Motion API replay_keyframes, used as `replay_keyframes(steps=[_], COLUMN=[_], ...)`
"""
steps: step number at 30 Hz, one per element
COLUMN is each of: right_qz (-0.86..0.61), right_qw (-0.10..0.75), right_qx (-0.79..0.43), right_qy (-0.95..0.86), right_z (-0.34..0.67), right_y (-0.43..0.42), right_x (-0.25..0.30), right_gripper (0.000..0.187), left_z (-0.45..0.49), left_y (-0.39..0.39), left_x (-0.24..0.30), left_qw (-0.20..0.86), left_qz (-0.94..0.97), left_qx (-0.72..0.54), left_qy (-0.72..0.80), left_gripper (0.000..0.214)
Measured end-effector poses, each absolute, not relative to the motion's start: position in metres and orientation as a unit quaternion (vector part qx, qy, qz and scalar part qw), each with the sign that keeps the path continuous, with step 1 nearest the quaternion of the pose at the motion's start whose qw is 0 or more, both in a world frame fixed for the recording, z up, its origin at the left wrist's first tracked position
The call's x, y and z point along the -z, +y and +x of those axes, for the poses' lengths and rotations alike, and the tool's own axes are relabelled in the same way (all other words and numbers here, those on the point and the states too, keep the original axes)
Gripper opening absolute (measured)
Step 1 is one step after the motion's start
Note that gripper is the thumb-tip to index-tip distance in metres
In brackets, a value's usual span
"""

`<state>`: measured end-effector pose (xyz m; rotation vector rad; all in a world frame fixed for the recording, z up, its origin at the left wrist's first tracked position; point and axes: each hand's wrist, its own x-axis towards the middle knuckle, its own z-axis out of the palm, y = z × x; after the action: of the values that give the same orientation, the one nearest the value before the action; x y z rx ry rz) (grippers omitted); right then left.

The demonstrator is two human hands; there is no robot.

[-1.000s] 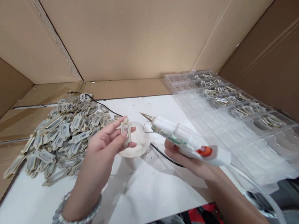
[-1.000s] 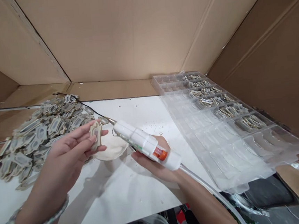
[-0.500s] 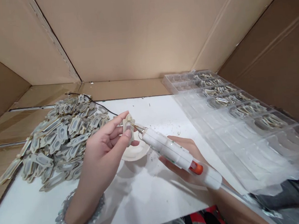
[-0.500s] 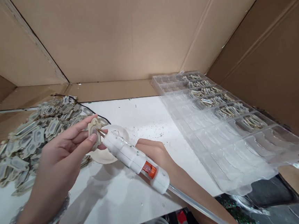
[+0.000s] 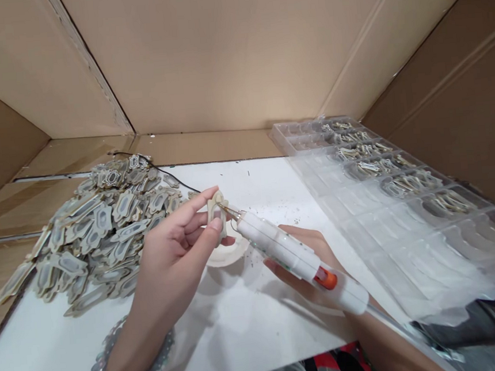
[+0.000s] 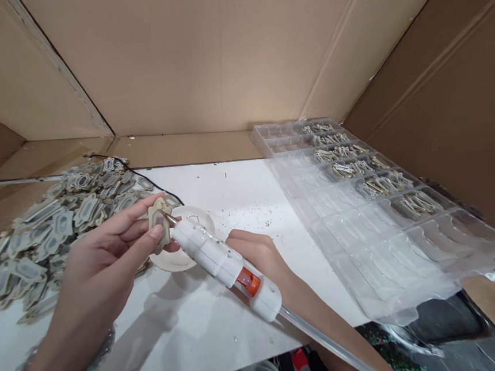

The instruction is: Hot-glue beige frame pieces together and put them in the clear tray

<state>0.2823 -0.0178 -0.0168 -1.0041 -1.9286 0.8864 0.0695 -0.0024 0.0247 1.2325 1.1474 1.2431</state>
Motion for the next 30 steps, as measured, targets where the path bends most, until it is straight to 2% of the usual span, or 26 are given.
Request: replay_keyframes(steps=[22, 30], right_qz=[-0.401, -0.405], right_qw=[0.386, 0.382], right_qx=[-0.325, -0.33], right_qy=[-0.765, -0.762], right_z=[0.2826, 0.2816], right_y=[-0.0168, -0.0176], right_x=[0.0192, 0.0197], right_gripper=[0.036, 0.035], left_z=[0.0691, 0.0693], left_y=[-0.0051, -0.0064], left_x=[-0.027, -0.0257], left_qw=[0.464, 0.456], left_qz=[0.541, 0.535], left_qx=[-0.489, -0.488], left_qy=[0.503, 0.517], left_gripper=[0.047, 0.053])
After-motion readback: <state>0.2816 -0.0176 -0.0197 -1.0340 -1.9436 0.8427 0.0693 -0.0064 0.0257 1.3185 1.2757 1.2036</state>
